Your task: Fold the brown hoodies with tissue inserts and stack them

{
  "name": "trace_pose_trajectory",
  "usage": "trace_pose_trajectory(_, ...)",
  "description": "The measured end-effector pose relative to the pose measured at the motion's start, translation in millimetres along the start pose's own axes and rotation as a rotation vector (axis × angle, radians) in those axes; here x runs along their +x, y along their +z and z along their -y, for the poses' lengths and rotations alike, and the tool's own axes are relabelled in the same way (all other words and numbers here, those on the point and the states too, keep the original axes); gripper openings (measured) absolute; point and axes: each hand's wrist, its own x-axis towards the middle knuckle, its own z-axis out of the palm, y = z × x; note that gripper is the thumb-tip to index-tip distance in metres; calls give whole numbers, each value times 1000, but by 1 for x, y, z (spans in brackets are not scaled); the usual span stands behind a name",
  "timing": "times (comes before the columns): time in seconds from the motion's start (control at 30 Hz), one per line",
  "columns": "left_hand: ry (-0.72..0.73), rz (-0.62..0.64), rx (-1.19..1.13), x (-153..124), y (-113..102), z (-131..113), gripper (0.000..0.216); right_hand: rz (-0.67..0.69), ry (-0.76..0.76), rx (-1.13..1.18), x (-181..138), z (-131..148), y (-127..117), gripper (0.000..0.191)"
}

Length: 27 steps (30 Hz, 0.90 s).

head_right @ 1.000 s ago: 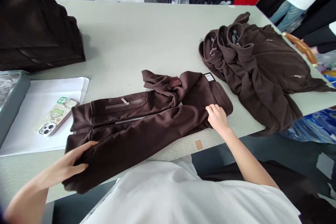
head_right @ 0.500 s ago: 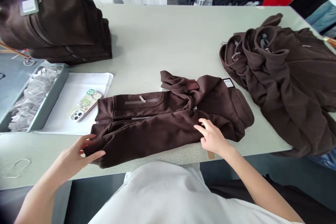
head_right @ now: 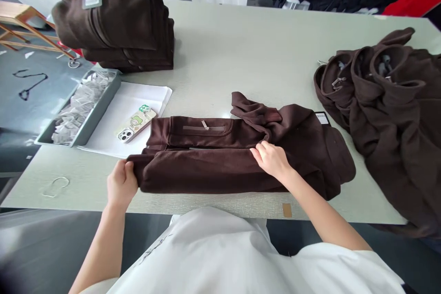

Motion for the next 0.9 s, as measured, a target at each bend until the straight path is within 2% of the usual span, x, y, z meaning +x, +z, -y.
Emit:
trace_pose_trajectory(0.07,11,122,96,16,9,3,19,41,34,-83,-2,-7,6,48)
trace_pose_trajectory(0.13,24,177,184,25,18,4,21,81,68,-132,1,-9,15,51)
trace_pose_trajectory(0.23,14,138,286,28,21,5,26,83,107,-135,6,-9,23,52)
trace_pose_trajectory(0.33,43,96,313,20,11,-1,31,33,86,-129,8,-10,24,50)
trace_pose_trajectory(0.4,192,13,272,10,1,-14,35,13,79,-126,9,-9,23,47)
trace_pose_trajectory(0.47,410,-81,195,-4,-4,-33,40,4,92,-96,10,-5,20,43)
trace_pose_trajectory(0.5,527,-82,154,-11,-3,-43,43,-6,99,-67,10,-3,18,40)
trace_pose_trajectory(0.57,736,42,100,-23,7,-59,44,-41,108,10,5,4,11,32)
trace_pose_trajectory(0.63,859,207,98,-29,27,-65,43,-81,122,79,-9,8,2,26)
trace_pose_trajectory(0.7,869,288,111,-28,52,-60,46,-100,159,116,-33,9,-9,23)
trace_pose_trajectory(0.8,823,298,124,-23,77,-46,52,-56,230,84,-79,2,-22,31)
trace_pose_trajectory(0.9,824,282,137,-20,81,-38,54,38,331,-2,-116,-15,-25,55)
